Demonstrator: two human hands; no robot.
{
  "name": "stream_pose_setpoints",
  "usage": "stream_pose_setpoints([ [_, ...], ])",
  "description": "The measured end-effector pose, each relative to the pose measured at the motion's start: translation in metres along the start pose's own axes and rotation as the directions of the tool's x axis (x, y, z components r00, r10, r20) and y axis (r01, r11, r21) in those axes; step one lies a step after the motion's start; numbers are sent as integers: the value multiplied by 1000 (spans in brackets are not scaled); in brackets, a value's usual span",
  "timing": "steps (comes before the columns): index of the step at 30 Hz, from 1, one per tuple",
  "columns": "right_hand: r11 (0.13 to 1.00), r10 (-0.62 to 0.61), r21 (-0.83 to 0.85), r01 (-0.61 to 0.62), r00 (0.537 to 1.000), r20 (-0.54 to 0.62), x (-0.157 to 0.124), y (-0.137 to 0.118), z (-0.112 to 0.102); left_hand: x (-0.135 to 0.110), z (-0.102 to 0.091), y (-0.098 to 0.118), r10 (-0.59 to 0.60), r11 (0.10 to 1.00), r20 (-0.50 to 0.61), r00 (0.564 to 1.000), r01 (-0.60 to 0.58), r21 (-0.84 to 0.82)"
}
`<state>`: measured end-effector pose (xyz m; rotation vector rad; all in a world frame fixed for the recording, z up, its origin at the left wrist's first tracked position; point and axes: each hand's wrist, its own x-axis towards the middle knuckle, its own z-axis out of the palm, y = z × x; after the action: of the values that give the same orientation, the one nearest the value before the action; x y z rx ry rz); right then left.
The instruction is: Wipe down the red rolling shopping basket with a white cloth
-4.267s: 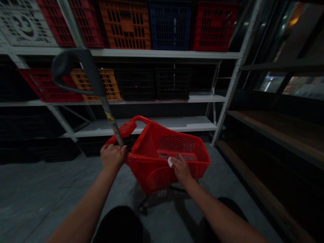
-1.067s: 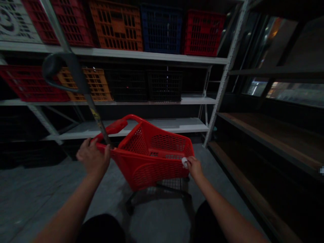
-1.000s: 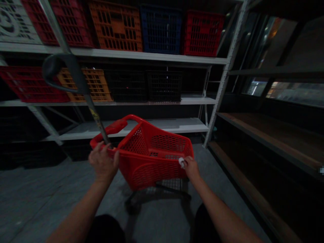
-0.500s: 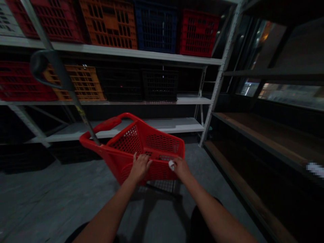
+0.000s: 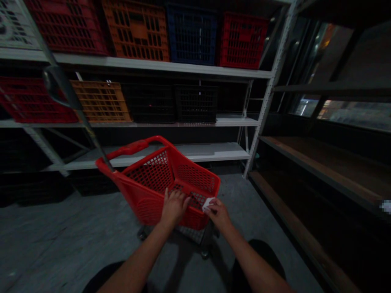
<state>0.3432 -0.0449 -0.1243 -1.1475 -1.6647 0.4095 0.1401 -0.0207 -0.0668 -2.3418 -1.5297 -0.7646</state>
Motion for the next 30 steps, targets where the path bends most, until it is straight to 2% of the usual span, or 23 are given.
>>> stream_pose_setpoints([
  [2,999,34,-16,-35,997,-68,2,3,8,-3,9,22,-16,1000,18,1000,16,-18],
  [4,996,87,-21,-91,986,-143,12,13,5,-8,19,33,-41,999,0,999,41,-12],
  [8,981,183,-11,-193,945,-272,31,24,-4,-13,27,33,-13,999,-13,1000,13,-34],
  [10,978,200,-8,-210,941,-274,24,17,2,-13,28,28,-21,999,-6,1000,20,-49],
  [14,984,180,26,-178,972,-153,-14,-13,28,-13,28,21,-30,997,-2,1000,29,-65],
  [16,982,186,44,-182,974,-128,-22,-20,35,-14,28,17,-20,997,6,1000,20,-70],
  [20,964,264,18,-266,943,-203,0,-5,21,-17,27,14,4,997,24,1000,-3,-78],
  [24,982,164,-50,-181,957,-241,19,4,12,-17,27,14,12,994,28,1000,-9,-105],
  [30,999,-28,-33,26,998,-60,-20,-29,45,-18,23,12,12,995,38,999,-9,-102],
])
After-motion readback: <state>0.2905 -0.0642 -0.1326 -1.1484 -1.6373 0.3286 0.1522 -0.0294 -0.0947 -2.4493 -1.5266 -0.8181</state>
